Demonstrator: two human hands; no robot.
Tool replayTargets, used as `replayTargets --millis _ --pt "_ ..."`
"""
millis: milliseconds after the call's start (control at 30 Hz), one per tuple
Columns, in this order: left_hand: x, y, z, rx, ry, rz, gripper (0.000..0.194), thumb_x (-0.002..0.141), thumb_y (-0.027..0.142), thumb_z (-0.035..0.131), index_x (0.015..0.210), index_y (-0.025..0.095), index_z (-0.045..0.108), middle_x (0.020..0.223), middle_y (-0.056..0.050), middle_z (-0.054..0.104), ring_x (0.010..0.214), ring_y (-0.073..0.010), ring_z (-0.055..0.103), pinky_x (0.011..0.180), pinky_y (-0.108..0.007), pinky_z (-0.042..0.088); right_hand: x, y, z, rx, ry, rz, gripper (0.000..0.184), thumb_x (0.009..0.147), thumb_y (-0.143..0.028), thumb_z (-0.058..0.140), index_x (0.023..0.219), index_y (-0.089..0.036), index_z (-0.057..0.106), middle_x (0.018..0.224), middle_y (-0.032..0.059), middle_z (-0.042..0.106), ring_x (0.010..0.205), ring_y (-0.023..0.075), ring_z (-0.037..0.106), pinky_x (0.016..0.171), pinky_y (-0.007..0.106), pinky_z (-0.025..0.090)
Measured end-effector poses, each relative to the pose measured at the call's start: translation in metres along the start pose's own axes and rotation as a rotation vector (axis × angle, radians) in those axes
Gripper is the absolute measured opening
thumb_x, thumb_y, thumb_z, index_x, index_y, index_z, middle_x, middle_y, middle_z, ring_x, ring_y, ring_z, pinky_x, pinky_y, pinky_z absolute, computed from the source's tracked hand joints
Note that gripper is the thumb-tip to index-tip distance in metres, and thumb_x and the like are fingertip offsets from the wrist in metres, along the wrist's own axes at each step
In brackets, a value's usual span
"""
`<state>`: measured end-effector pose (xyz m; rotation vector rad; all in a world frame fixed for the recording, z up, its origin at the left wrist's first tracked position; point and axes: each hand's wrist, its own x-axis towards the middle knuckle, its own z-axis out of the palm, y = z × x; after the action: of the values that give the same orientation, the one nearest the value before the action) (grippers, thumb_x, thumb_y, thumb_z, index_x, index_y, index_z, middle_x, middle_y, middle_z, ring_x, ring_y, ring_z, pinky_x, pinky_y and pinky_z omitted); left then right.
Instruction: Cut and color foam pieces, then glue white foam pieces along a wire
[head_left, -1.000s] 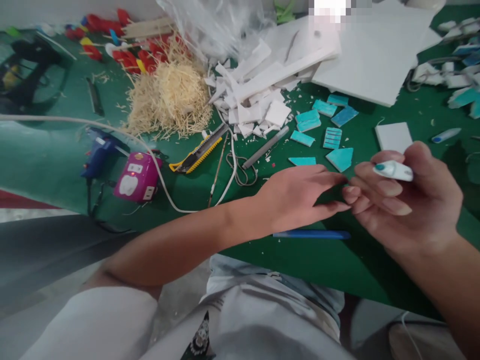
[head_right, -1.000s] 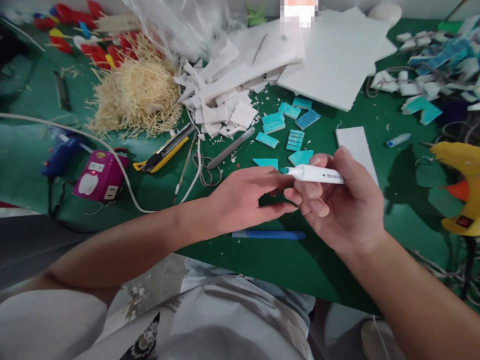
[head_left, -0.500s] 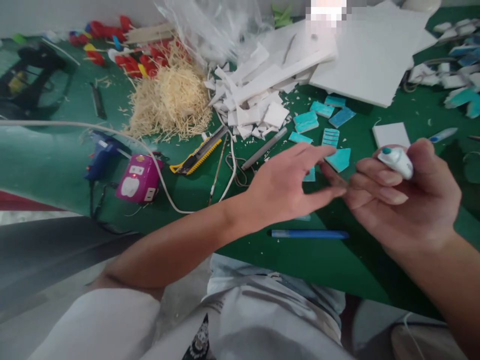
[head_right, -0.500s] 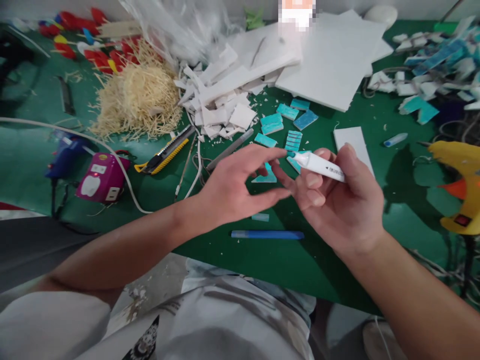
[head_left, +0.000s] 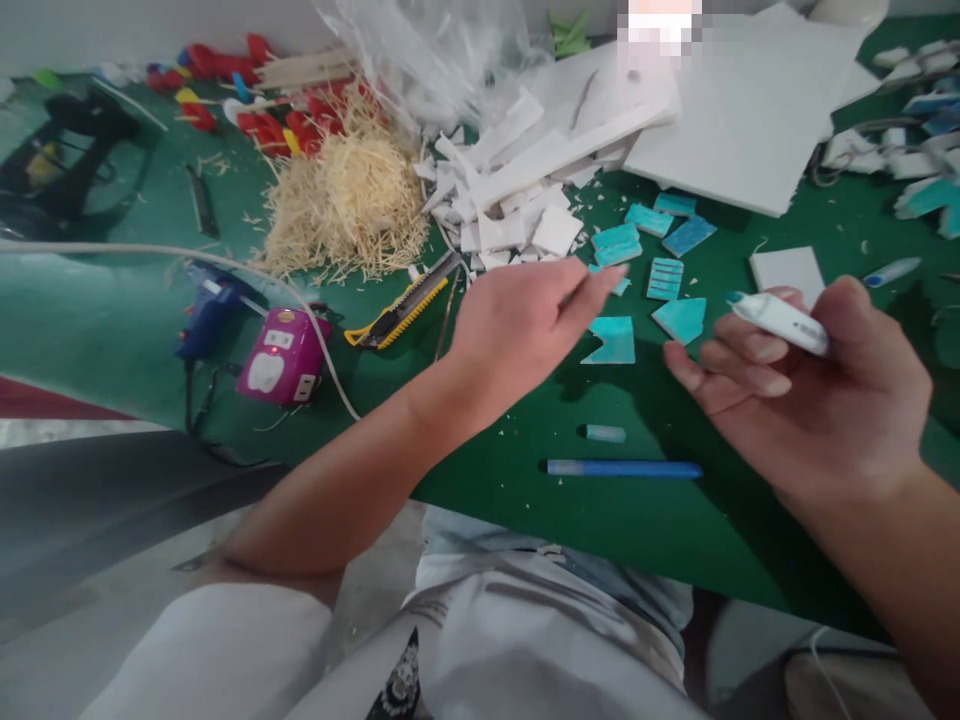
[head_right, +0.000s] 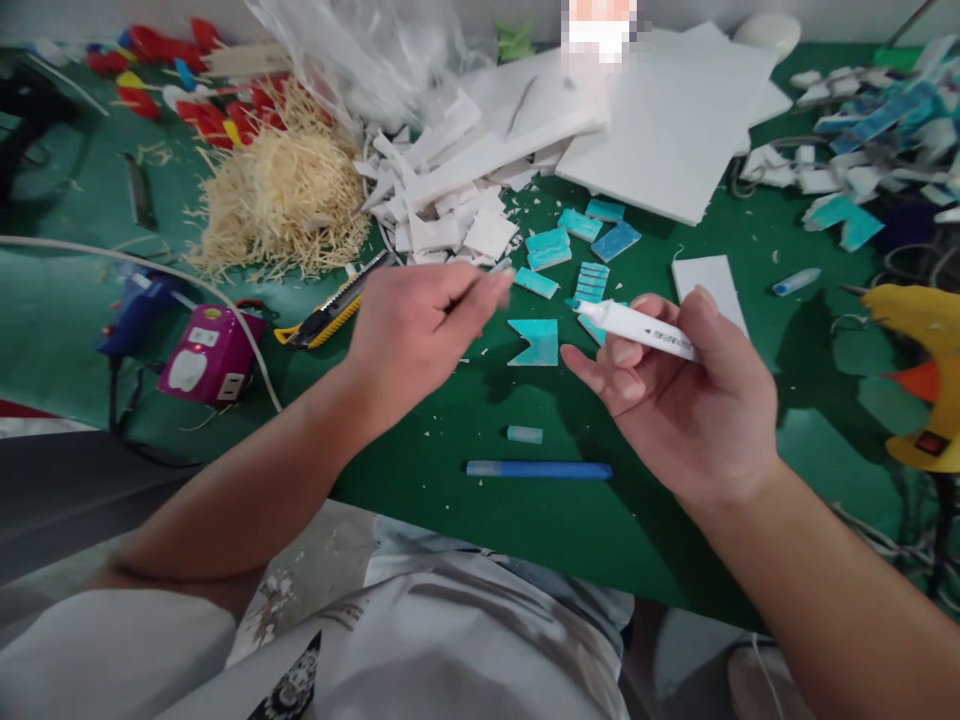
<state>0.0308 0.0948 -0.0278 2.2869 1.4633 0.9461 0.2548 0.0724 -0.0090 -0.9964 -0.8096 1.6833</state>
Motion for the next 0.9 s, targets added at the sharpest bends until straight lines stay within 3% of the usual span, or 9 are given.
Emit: replayTargets --millis 33,67,133,200,267,467,567,667,900 --pt "0.001 -0.005 -0.004 0.013 0.023 -0.013 0.015 0.108 0.028 0.061 0.106 0.022 0.074 0.084 0.001 0.08 0.068 -0.0121 0.065 0.068 -0.027 0.047 0.001 0.0 -0.001 0.007 0.015 -0.004 0.033 0.06 -0.053 0.104 0.067 -0.034 0.078 0.054 -0.0104 0.061 0.04 0.0041 0.043 0.072 0.029 0.068" --pt "0.002 -0.011 -0.008 0.035 0.045 -0.017 0.024 0.103 0.02 0.063 0.126 0.023 0.071 0.103 -0.001 0.084 0.079 -0.0132 0.07 0.077 -0.027 0.052 0.001 0.001 -0.002 0.011 0.021 -0.006 0.033 0.059 -0.053 0.104 0.068 -0.033 0.079 0.056 -0.0098 0.062 0.041 0.0042 0.045 0.068 0.027 0.067" --pt "0.004 -0.023 -0.016 0.14 0.053 0.039 0.029 0.099 0.019 0.067 0.127 0.022 0.072 0.124 -0.005 0.082 0.099 -0.0182 0.073 0.091 -0.032 0.055 0.002 0.0 -0.005 0.019 0.036 -0.017 0.033 0.058 -0.05 0.105 0.069 -0.032 0.08 0.056 -0.0086 0.062 0.043 0.0045 0.047 0.062 0.025 0.063" --pt "0.004 -0.03 -0.023 0.254 -0.001 0.034 0.012 0.1 0.033 0.072 0.1 0.022 0.077 0.107 -0.006 0.081 0.096 -0.0213 0.072 0.086 -0.034 0.054 0.004 0.0 -0.007 0.025 0.073 -0.029 0.034 0.056 -0.048 0.106 0.068 -0.029 0.08 0.056 -0.0075 0.063 0.043 0.0046 0.048 0.06 0.025 0.062" --pt "0.002 -0.029 -0.028 0.294 -0.099 0.005 0.024 0.1 0.042 0.075 0.086 0.022 0.076 0.087 -0.003 0.076 0.082 -0.0195 0.07 0.072 -0.032 0.049 0.004 -0.001 -0.009 0.021 0.124 -0.035 0.036 0.053 -0.047 0.107 0.068 -0.028 0.08 0.057 -0.0062 0.064 0.045 0.0049 0.049 0.059 0.025 0.06" --pt "-0.012 0.017 -0.022 0.193 -0.668 0.386 0.025 0.107 0.039 0.069 0.092 0.02 0.079 0.085 0.0 0.071 0.08 -0.0177 0.07 0.064 -0.032 0.04 0.005 0.0 -0.015 -0.022 0.2 -0.089 0.041 0.047 -0.05 0.106 0.067 -0.026 0.08 0.059 -0.0037 0.063 0.047 0.0071 0.049 0.056 0.031 0.053" --pt "-0.014 0.031 -0.013 0.24 -0.822 0.509 0.027 0.109 0.039 0.066 0.097 0.018 0.077 0.089 -0.002 0.07 0.084 -0.018 0.069 0.066 -0.033 0.04 0.005 0.0 -0.019 -0.053 0.189 -0.094 0.033 0.058 -0.049 0.101 0.07 -0.027 0.079 0.061 -0.003 0.061 0.05 0.009 0.05 0.06 0.034 0.052" --pt "-0.016 0.03 -0.005 0.249 -0.814 0.532 0.021 0.109 0.032 0.065 0.098 0.019 0.076 0.09 -0.002 0.068 0.083 -0.0175 0.067 0.067 -0.032 0.04 0.004 -0.001 -0.022 -0.071 0.189 -0.09 0.024 0.069 -0.045 0.093 0.07 -0.027 0.077 0.061 -0.0023 0.058 0.052 0.0107 0.05 0.061 0.036 0.052" --pt "-0.026 0.014 0.006 0.169 -0.567 0.621 0.03 0.113 0.016 0.047 0.099 0.017 0.073 0.106 -0.003 0.076 0.094 -0.0175 0.071 0.079 -0.031 0.051 0.001 -0.002 -0.017 -0.091 0.25 -0.107 0.021 0.072 -0.041 0.087 0.064 -0.028 0.074 0.06 -0.0031 0.06 0.049 0.0098 0.049 0.062 0.035 0.053"
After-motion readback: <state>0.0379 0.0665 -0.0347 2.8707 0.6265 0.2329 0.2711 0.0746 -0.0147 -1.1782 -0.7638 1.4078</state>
